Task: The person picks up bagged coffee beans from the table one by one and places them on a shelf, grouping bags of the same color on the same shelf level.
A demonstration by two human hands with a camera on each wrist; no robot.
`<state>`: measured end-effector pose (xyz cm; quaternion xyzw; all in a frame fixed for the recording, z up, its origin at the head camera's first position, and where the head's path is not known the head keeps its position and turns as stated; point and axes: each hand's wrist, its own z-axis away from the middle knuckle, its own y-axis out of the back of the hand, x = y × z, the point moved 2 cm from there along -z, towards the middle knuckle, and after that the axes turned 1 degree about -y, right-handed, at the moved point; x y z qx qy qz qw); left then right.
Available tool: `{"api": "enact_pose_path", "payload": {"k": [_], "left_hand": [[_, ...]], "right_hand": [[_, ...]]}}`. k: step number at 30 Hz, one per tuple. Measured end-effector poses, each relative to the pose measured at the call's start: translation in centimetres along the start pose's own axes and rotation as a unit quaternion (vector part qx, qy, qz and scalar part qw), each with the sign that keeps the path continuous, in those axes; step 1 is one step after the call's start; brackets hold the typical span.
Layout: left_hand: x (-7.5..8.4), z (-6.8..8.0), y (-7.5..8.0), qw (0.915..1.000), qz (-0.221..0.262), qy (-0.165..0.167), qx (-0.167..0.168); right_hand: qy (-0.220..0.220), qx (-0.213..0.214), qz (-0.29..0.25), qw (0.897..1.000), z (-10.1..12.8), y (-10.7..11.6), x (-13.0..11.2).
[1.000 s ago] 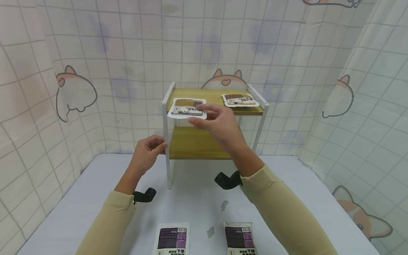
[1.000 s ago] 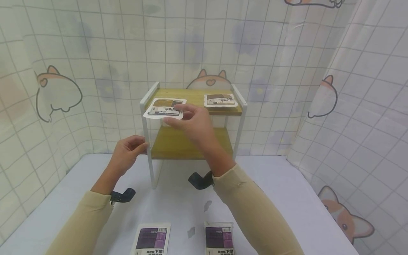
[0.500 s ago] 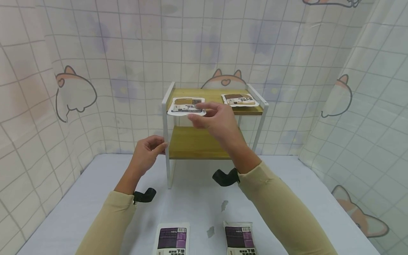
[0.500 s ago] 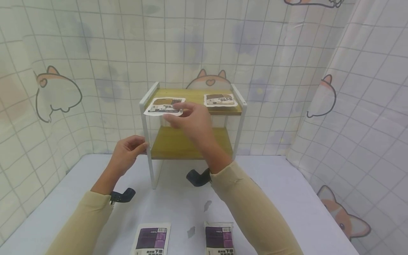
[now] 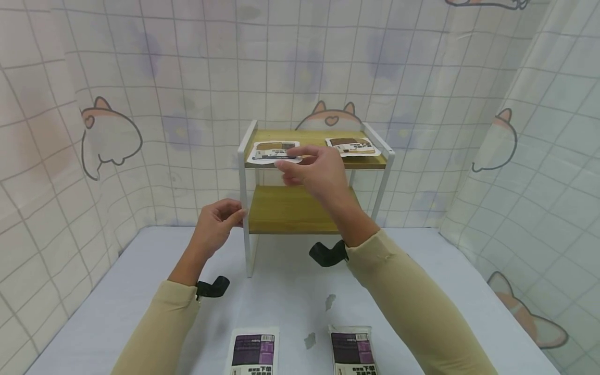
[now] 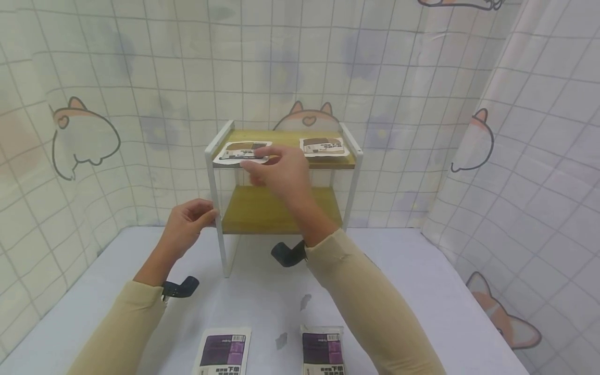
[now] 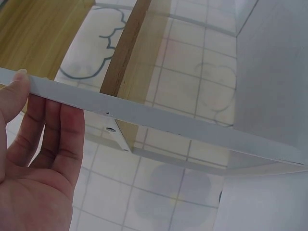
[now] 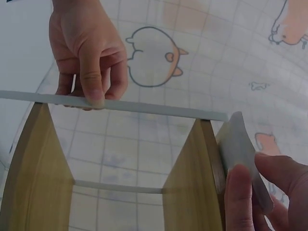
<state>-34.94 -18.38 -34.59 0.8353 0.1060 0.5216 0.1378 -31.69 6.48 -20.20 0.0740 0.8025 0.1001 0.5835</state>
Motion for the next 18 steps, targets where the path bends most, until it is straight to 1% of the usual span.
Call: {"api": "enact_pose_path", "payload": {"k": [2,10,18], "left_hand": [[0.02,0.03,0.0,1.0,-0.001,0.001,0.001],[0.04,0.06,-0.03,1.0,0.002,0.0,0.001],[-0.14,0.01,-0.02,1.0,0.002,-0.003,0.001]], "right_hand": [[0.001,0.003,-0.002,1.0,-0.16,-0.09,-0.05],[-0.006,0.021,-0.037,0.999,-0.66,-0.57,-0.05],[0.027,0.039,-0.034,0.998,-0.79,-1.03,0.22]]}}
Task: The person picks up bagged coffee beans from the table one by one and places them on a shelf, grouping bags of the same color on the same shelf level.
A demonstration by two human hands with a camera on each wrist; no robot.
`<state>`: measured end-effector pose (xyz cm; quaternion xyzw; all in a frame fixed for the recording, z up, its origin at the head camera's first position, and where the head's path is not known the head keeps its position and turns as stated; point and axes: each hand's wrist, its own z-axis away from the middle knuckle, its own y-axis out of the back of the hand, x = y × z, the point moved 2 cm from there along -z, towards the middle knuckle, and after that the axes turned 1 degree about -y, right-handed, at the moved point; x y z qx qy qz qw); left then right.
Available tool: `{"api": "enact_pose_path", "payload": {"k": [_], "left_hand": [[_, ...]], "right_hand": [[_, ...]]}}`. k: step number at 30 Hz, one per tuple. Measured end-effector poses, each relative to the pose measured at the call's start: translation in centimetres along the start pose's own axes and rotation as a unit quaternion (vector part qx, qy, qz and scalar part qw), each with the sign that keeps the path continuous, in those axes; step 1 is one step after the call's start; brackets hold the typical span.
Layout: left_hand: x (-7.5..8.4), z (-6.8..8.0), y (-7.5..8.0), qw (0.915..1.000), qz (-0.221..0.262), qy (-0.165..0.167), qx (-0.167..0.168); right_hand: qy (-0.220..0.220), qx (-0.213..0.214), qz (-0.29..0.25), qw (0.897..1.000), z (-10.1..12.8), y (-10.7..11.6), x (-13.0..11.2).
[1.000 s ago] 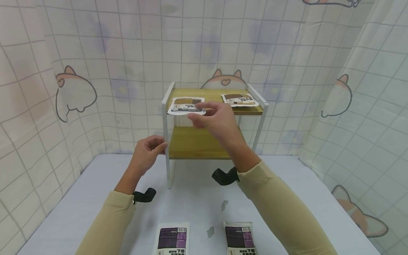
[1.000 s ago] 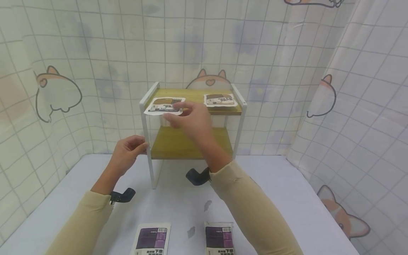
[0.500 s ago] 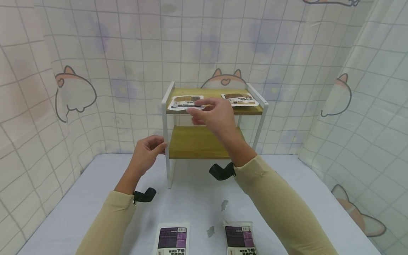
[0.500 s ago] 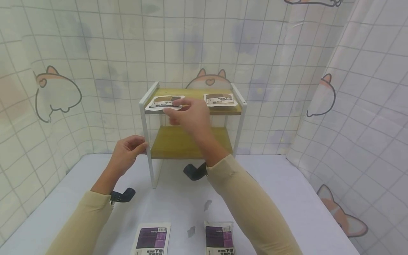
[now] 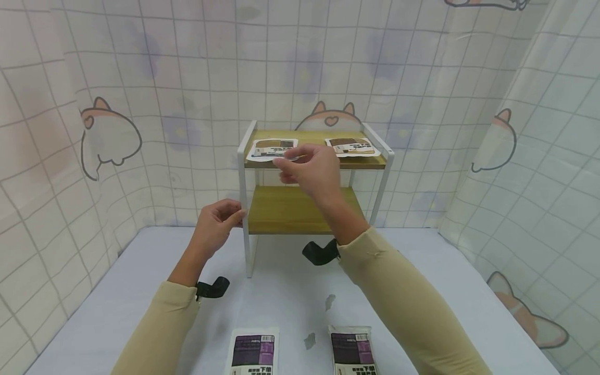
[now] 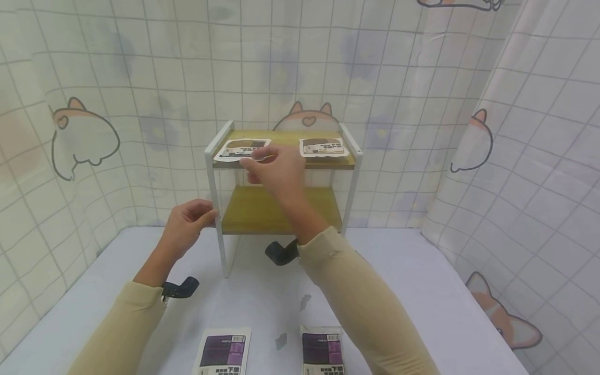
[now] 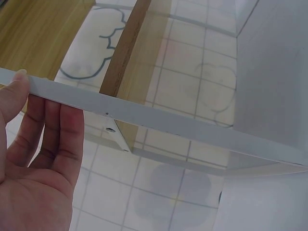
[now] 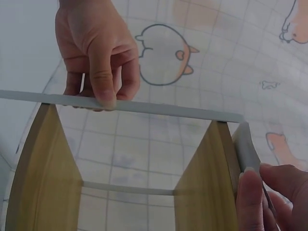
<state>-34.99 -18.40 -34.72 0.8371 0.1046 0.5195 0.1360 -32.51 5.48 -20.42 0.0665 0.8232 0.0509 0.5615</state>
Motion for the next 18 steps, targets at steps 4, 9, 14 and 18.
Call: {"api": "enact_pose_path", "payload": {"k": [4,9,14,18], "left_hand": [[0.0,0.02,-0.02,1.0,0.0,0.0,-0.001],[0.18,0.08,-0.04,1.0,0.0,-0.002,0.0],[0.29,0.11,-0.05,1.0,0.002,-0.006,-0.001],[0.3,0.08,-0.04,1.0,0.0,-0.006,-0.001]], "right_hand": [[0.014,0.005,0.0,1.0,0.04,-0.15,0.09],[0.031,0.014,0.005,0.999,0.0,-0.27,0.18],[0.026,0.017,0.011,0.999,-0.07,-0.29,0.19],[0.018,0.014,0.017,1.0,-0.14,-0.23,0.01]]}}
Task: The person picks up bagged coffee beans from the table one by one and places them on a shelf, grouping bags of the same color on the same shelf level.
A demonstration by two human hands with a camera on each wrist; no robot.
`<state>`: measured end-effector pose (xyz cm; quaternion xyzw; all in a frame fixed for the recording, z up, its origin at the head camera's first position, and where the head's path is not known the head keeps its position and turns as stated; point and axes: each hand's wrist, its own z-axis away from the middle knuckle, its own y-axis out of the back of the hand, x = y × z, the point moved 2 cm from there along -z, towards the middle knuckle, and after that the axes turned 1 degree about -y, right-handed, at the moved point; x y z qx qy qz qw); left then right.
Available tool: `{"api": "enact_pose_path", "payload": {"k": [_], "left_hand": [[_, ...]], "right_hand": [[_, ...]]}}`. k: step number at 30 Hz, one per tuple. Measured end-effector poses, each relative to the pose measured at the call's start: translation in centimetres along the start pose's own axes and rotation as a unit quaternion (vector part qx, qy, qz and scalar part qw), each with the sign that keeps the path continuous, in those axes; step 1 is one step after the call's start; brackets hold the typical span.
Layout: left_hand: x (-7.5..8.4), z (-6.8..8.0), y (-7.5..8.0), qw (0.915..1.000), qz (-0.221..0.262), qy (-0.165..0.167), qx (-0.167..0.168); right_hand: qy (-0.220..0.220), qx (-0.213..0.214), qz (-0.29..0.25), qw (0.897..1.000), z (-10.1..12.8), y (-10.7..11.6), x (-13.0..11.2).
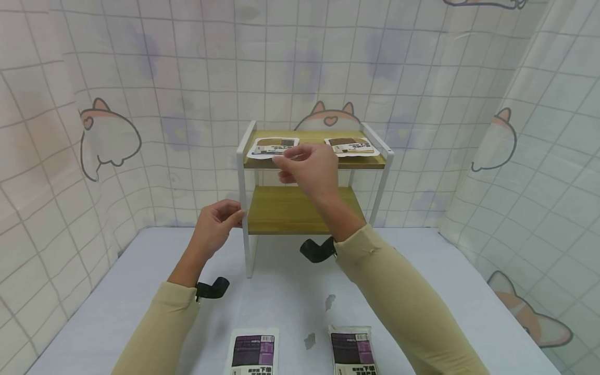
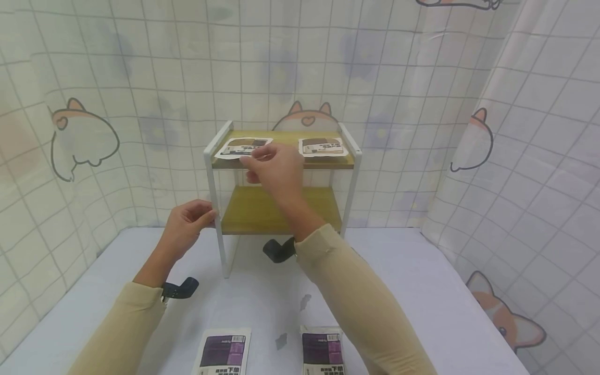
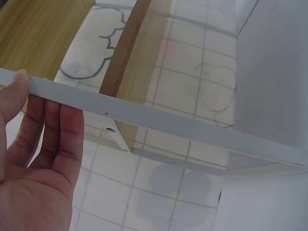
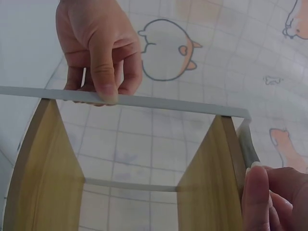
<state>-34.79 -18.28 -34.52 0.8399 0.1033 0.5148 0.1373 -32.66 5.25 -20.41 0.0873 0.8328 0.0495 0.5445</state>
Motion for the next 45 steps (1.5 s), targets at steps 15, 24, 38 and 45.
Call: {"api": "enact_pose_path", "payload": {"k": [15,24,38,45], "left_hand": [[-0.1,-0.2,0.1,1.0,-0.001,0.008,0.005],[0.1,-0.1,0.1,0.9999,-0.007,0.009,0.006],[0.1,0.0,0.0,0.9999,-0.002,0.015,0.006],[0.0,0.0,-0.1,0.9999,0.0,0.016,0.006]], "right_hand": [[-0.018,-0.003,-0.02,1.0,-0.6,0.0,-0.4],[-0.029,0.0,-0.019,0.999,-0.4,0.0,-0.4],[-0.021,-0.019,-0.075,0.997,1.0,0.4,0.9],[-0.015,-0.015,-0.1,0.995,2.8,0.7,3.0]]}}
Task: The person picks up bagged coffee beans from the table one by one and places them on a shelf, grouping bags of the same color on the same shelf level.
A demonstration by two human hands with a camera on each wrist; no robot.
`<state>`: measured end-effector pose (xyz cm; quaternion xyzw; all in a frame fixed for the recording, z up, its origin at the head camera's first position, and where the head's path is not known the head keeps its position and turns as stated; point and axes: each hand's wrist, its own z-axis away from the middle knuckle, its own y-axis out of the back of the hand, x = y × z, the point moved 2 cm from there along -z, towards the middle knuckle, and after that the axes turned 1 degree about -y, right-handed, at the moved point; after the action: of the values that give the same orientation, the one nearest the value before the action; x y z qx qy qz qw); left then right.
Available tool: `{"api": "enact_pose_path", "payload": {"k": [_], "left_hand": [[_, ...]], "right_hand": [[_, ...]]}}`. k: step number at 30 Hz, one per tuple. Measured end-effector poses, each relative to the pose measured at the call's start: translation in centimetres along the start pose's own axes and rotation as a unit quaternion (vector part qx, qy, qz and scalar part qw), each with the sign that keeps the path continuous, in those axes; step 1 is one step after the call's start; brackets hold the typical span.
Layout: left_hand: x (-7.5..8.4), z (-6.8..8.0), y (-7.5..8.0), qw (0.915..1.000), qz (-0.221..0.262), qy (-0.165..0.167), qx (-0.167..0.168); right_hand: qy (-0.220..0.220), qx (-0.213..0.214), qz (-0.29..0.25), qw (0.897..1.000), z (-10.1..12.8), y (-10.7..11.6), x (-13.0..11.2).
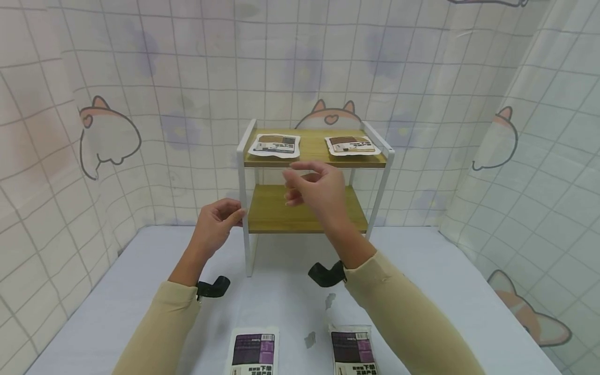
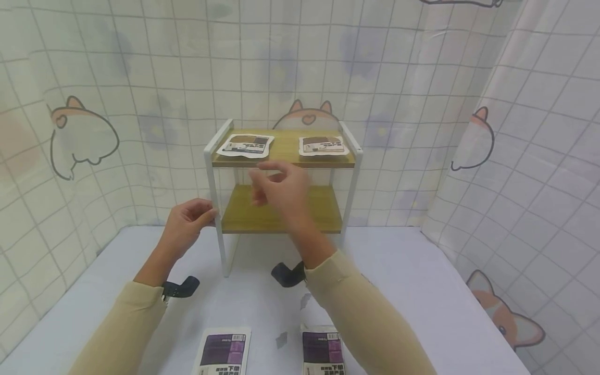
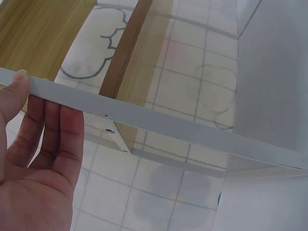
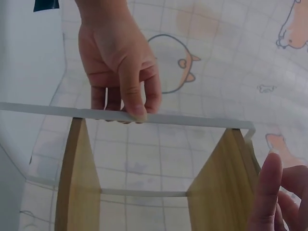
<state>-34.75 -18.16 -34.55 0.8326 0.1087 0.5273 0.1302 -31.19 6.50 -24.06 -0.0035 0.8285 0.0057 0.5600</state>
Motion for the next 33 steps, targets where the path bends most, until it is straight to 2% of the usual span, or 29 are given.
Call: {"api": "enact_pose_path", "payload": {"k": [7,21,33], "left_hand": [[-0.2,-0.1,-0.2,1.0,0.005,-0.003,-0.007],[-0.5,-0.1,0.1,0.9999,0.01,-0.002,-0.008],[-0.5,-0.2,0.1,1.0,-0.002,0.0,-0.005]], "right_hand": [[0.019,0.003,-0.017,1.0,1.8,0.8,2.0],[-0.007,0.0,-0.027,1.0,6.8,2.3,5.5],[-0.034,0.013,0.017,0.999,10.2,4.6,9.8]]}}
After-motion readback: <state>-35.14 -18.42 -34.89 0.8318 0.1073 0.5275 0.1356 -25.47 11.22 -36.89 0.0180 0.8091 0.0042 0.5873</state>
